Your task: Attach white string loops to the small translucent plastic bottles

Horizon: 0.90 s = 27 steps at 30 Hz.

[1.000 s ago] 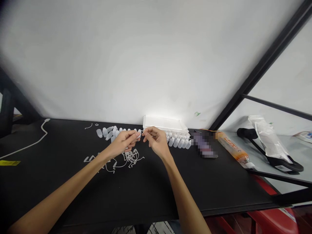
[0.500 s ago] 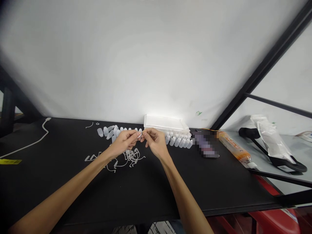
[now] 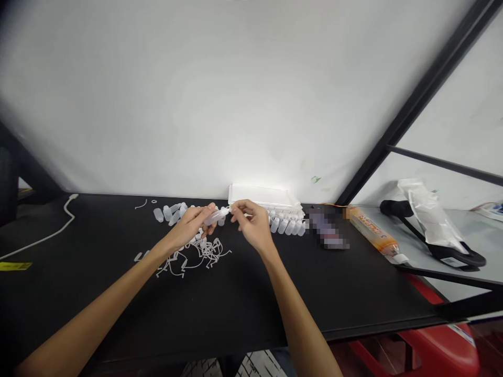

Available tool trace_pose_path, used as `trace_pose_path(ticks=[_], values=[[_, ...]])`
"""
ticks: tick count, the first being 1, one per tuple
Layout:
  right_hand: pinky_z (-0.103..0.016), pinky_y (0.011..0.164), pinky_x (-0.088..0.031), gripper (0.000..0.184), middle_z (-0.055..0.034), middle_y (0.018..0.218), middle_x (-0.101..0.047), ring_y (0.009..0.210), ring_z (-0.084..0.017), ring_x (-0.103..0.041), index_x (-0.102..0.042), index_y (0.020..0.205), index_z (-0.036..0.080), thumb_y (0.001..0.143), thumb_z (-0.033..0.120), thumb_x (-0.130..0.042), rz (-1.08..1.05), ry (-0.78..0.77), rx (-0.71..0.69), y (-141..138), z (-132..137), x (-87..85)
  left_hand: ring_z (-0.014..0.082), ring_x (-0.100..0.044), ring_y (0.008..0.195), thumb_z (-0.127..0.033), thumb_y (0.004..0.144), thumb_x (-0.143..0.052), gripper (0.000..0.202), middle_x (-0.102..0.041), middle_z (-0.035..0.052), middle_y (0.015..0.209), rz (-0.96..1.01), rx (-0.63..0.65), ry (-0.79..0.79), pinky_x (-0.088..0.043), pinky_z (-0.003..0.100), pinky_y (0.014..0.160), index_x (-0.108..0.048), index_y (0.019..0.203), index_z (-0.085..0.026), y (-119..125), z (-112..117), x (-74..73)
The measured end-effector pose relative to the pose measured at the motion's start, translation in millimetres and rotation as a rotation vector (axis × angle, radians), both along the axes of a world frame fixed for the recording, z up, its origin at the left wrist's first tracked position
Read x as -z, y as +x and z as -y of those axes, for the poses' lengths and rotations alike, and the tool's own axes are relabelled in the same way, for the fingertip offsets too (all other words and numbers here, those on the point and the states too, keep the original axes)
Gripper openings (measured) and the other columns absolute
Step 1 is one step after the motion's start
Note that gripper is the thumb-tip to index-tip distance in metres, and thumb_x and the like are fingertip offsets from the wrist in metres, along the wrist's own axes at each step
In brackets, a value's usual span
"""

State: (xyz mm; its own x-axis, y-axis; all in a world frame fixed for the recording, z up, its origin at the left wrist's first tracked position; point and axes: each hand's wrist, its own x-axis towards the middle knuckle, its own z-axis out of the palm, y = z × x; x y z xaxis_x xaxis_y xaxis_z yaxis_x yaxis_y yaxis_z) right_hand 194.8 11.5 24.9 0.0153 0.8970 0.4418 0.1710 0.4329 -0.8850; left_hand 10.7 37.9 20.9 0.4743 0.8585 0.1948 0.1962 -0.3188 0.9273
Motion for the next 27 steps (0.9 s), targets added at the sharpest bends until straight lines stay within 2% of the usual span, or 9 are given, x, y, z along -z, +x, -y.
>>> trace_pose_path(ticks=[2,5,8,13,19,27], values=[[-0.024,0.046,-0.04,0.018,-0.0033,0.071,-0.062,0.058,-0.014,-0.055,-0.064,0.082,0.018,0.082,0.035,-0.06,0.105,0.064,0.161,17,0,-5.7,0.0115,-0.049,0.048,-0.052,0.095,-0.033,0.053,-0.057,0.0025,0.057,-0.135,-0.113,0.135,-0.038,0.024,0.051,-0.059,0.069,-0.014,-4,-3,-1.5],[-0.027,0.054,-0.042,0.015,-0.0053,0.081,-0.066,0.062,-0.014,-0.055,-0.067,0.078,0.018,0.08,0.03,-0.058,0.348,0.194,0.384,42,-1,-10.5,0.0135,-0.05,0.055,-0.045,0.095,-0.037,0.047,-0.058,0.0019,0.059,-0.372,-0.259,0.419,-0.036,0.025,0.056,-0.061,0.067,-0.016,-10,-9,-0.9],[-0.029,0.063,-0.043,0.015,-0.0032,0.077,-0.066,0.058,-0.013,-0.054,-0.069,0.076,0.019,0.079,0.025,-0.056,0.56,0.201,0.487,57,-4,-9.5,0.0148,-0.053,0.061,-0.038,0.094,-0.041,0.038,-0.063,0.0026,0.068,-0.498,-0.323,0.559,-0.034,0.026,0.058,-0.065,0.072,-0.017,-14,-14,0.6],[-0.027,0.062,-0.038,0.019,-0.0025,0.074,-0.064,0.061,-0.014,-0.055,-0.073,0.078,0.021,0.08,0.024,-0.055,0.792,0.081,0.518,57,-10,-0.4,0.0135,-0.053,0.063,-0.033,0.092,-0.044,0.03,-0.067,0.0034,0.084,-0.552,-0.383,0.602,-0.032,0.025,0.056,-0.069,0.082,-0.019,-20,-16,-1.2],[-0.026,0.057,-0.03,0.021,-0.0025,0.076,-0.062,0.069,-0.016,-0.056,-0.075,0.085,0.024,0.085,0.024,-0.054,0.935,-0.01,0.555,53,-13,7.7,0.0141,-0.055,0.066,-0.034,0.091,-0.046,0.028,-0.064,0.0037,0.102,-0.691,-0.388,0.522,-0.033,0.025,0.056,-0.07,0.092,-0.02,-28,-22,1.2],[-0.027,0.055,-0.027,0.022,-0.0035,0.076,-0.062,0.068,-0.017,-0.055,-0.074,0.086,0.024,0.087,0.021,-0.052,1.046,-0.054,0.594,53,-13,8.2,0.0205,-0.059,0.078,-0.032,0.086,-0.053,0.021,-0.066,0.0057,0.101,-0.717,-0.358,0.504,-0.036,0.028,0.061,-0.069,0.094,-0.021,-34,-32,10.8]])
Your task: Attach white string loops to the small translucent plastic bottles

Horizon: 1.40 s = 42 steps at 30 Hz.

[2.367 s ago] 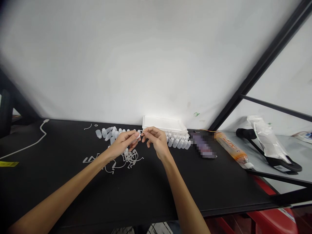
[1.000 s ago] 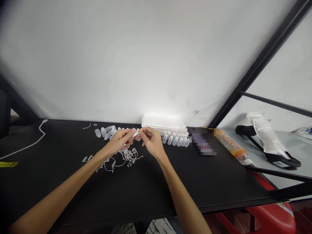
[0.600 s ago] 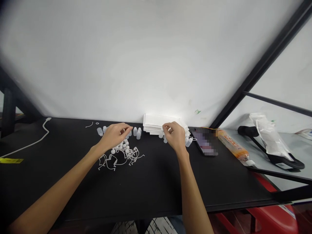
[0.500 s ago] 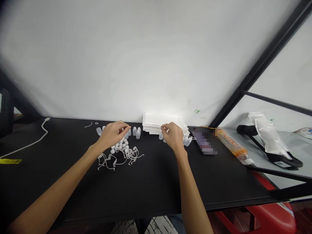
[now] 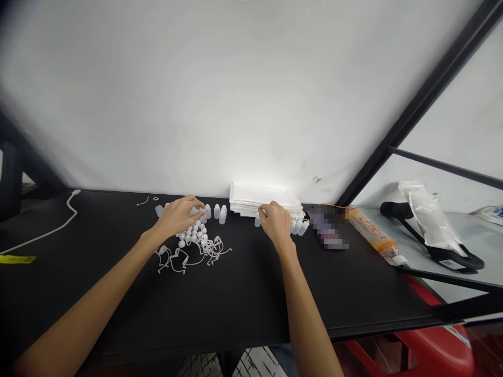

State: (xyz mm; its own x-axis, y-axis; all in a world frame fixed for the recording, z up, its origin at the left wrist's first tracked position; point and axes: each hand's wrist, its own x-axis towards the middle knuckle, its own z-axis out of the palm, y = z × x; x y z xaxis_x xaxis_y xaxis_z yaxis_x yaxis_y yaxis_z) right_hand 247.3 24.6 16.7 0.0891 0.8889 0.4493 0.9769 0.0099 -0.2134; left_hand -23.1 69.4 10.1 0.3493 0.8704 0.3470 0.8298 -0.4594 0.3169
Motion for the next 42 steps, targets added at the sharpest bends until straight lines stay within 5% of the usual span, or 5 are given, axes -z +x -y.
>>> trace_pose_path(ticks=[11,16,23,31,42], values=[[-0.028,0.055,-0.028,0.019,-0.0033,0.077,-0.064,0.069,-0.017,-0.056,-0.073,0.086,0.021,0.086,0.023,-0.054,-0.043,0.067,0.012,2,0,-0.2,0.0191,-0.056,0.063,-0.028,0.077,-0.062,0.01,-0.061,0.0012,0.063,0.078,-0.032,0.022,-0.032,0.026,0.057,-0.07,0.08,-0.023,2,3,-5.2],[-0.027,0.061,-0.036,0.021,-0.0019,0.073,-0.063,0.063,-0.015,-0.055,-0.072,0.087,0.021,0.087,0.028,-0.053,-0.218,0.194,-0.136,-11,4,-2.4,0.0151,-0.052,0.058,-0.031,0.077,-0.063,0.015,-0.058,-0.0006,0.06,0.33,-0.049,-0.005,-0.036,0.027,0.057,-0.073,0.084,-0.022,5,9,-16.7],[-0.025,0.06,-0.038,0.012,-0.0011,0.082,-0.069,0.064,-0.014,-0.058,-0.073,0.087,0.024,0.08,0.024,-0.064,-0.21,-0.191,-0.519,-58,13,14.6,0.0176,-0.062,0.077,-0.029,0.07,-0.071,0.019,-0.068,0.0071,0.082,0.972,0.114,-0.197,-0.051,0.029,0.066,-0.071,0.081,-0.012,4,10,-23.8],[-0.024,0.061,-0.036,0.017,0.0014,0.083,-0.072,0.07,-0.014,-0.062,-0.074,0.084,0.024,0.079,0.017,-0.059,-0.139,-0.322,-0.491,-69,12,23.6,0.0211,-0.067,0.08,-0.019,0.062,-0.078,0.03,-0.066,0.0038,0.08,1.418,0.227,-0.385,-0.056,0.04,0.079,-0.065,0.089,-0.013,8,13,-26.1],[-0.026,0.064,-0.041,0.016,0.0012,0.078,-0.072,0.068,-0.015,-0.061,-0.071,0.082,0.023,0.076,0.018,-0.057,-0.379,-0.136,-0.39,-64,8,22.1,0.0143,-0.059,0.069,-0.021,0.068,-0.072,0.025,-0.067,0.0065,0.083,1.411,0.158,-0.486,-0.044,0.026,0.061,-0.068,0.092,-0.013,9,11,-23.6]])
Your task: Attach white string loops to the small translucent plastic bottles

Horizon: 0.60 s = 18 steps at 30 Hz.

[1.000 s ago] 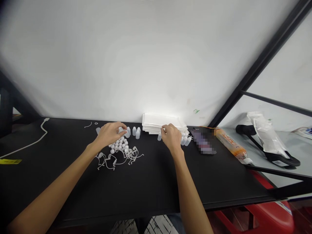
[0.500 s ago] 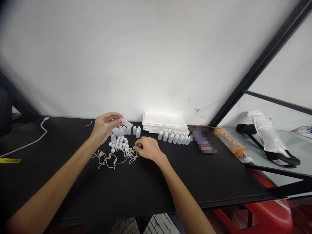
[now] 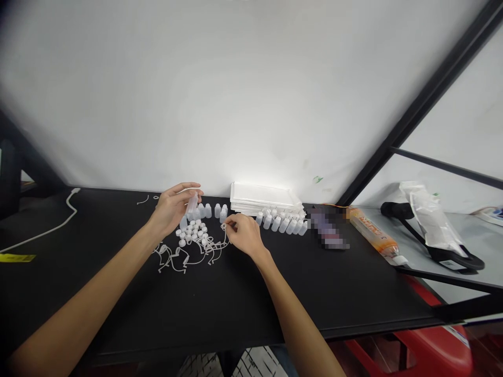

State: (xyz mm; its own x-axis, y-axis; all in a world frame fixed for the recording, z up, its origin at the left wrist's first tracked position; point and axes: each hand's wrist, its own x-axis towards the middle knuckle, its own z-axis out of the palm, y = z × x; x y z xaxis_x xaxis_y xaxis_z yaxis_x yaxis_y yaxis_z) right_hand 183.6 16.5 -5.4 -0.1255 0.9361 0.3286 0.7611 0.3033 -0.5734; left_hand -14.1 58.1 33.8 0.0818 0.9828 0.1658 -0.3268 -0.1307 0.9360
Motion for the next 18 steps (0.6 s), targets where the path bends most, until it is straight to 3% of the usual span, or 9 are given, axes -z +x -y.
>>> trace_pose_path(ticks=[7,13,18], values=[[-0.025,0.059,-0.042,0.01,-0.0001,0.076,-0.07,0.062,-0.014,-0.061,-0.068,0.08,0.021,0.077,0.022,-0.059,-0.218,-0.001,-0.03,4,-2,-0.5,0.0138,-0.057,0.07,-0.023,0.07,-0.071,0.025,-0.067,0.0065,0.086,-0.058,0.054,0.047,-0.041,0.026,0.062,-0.069,0.093,-0.014,1,-2,5.0],[-0.024,0.052,-0.04,0.014,-0.0011,0.063,-0.063,0.055,-0.013,-0.056,-0.068,0.08,0.017,0.076,0.029,-0.062,-0.422,0.02,-0.01,8,-2,-8.7,0.0139,-0.057,0.071,-0.023,0.072,-0.069,0.023,-0.066,0.0069,0.088,-0.08,0.072,0.024,-0.042,0.026,0.062,-0.07,0.093,-0.015,3,1,3.4],[-0.024,0.047,-0.037,0.017,0.0006,0.056,-0.057,0.049,-0.012,-0.05,-0.067,0.08,0.015,0.075,0.031,-0.064,-0.577,-0.037,-0.039,8,0,-15.4,0.012,-0.048,0.06,-0.02,0.074,-0.058,0.014,-0.055,0.0037,0.071,-0.146,0.205,0.011,-0.033,0.023,0.048,-0.069,0.079,-0.015,12,5,8.0]])
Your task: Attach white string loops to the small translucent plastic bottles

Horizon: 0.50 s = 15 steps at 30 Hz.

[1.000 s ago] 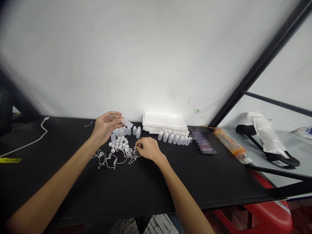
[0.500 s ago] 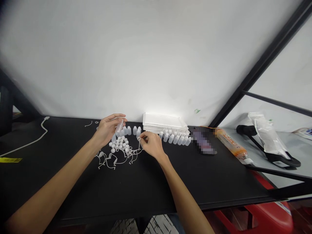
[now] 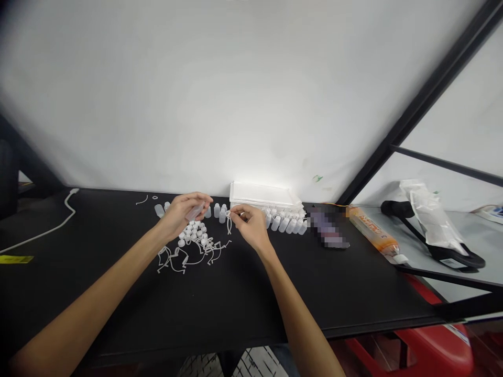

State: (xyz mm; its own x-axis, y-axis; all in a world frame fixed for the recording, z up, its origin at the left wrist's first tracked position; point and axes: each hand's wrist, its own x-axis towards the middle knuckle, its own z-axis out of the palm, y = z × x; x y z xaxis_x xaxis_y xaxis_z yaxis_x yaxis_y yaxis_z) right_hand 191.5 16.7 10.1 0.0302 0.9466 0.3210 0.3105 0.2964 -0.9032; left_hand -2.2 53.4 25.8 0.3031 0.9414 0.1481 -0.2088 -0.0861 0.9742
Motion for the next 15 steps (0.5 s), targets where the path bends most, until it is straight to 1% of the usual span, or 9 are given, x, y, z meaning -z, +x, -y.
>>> trace_pose_path(ticks=[2,3,6,8,11,15], values=[[-0.023,0.046,-0.036,0.018,0.0009,0.055,-0.056,0.048,-0.011,-0.048,-0.067,0.08,0.015,0.075,0.032,-0.063,-0.024,-0.011,-0.026,-1,0,0.2,0.011,-0.043,0.055,-0.023,0.077,-0.054,0.017,-0.049,0.0012,0.063,-0.109,0.06,0.037,-0.027,0.022,0.045,-0.069,0.079,-0.016,5,3,3.4],[-0.023,0.046,-0.035,0.018,0.001,0.055,-0.056,0.048,-0.011,-0.048,-0.068,0.08,0.015,0.075,0.031,-0.063,-0.022,-0.007,-0.033,-2,0,0.8,0.011,-0.042,0.054,-0.026,0.079,-0.053,0.018,-0.048,0.0004,0.062,-0.198,0.077,0.077,-0.027,0.022,0.045,-0.069,0.081,-0.017,8,5,5.1],[-0.023,0.048,-0.037,0.016,0.0007,0.055,-0.057,0.05,-0.011,-0.049,-0.068,0.08,0.015,0.075,0.03,-0.063,0.003,0.015,-0.039,-3,-1,3.6,0.0122,-0.046,0.061,-0.032,0.079,-0.061,0.016,-0.053,-0.0004,0.067,-0.467,0.061,0.328,-0.037,0.025,0.057,-0.069,0.087,-0.02,14,11,9.3],[-0.023,0.05,-0.039,0.015,0.0004,0.056,-0.058,0.05,-0.011,-0.049,-0.068,0.079,0.015,0.075,0.029,-0.063,0.014,0.018,-0.044,-4,-1,5.2,0.0131,-0.048,0.064,-0.032,0.079,-0.063,0.015,-0.054,-0.0003,0.069,-0.582,0.025,0.437,-0.039,0.027,0.063,-0.069,0.085,-0.02,17,12,12.1],[-0.023,0.05,-0.039,0.015,-0.0003,0.058,-0.06,0.05,-0.011,-0.05,-0.069,0.079,0.015,0.075,0.028,-0.062,0.031,0.012,-0.048,-3,-1,6.4,0.0146,-0.051,0.068,-0.03,0.08,-0.062,0.014,-0.057,0.0014,0.074,-0.641,-0.03,0.495,-0.04,0.03,0.068,-0.07,0.081,-0.019,20,12,16.5],[-0.024,0.051,-0.039,0.015,-0.0011,0.062,-0.063,0.052,-0.012,-0.052,-0.069,0.08,0.016,0.075,0.028,-0.061,0.047,0.007,-0.052,-3,-1,6.6,0.0158,-0.052,0.068,-0.03,0.078,-0.065,0.012,-0.057,0.0017,0.072,-0.617,-0.049,0.505,-0.041,0.031,0.068,-0.072,0.079,-0.021,20,9,21.0]])
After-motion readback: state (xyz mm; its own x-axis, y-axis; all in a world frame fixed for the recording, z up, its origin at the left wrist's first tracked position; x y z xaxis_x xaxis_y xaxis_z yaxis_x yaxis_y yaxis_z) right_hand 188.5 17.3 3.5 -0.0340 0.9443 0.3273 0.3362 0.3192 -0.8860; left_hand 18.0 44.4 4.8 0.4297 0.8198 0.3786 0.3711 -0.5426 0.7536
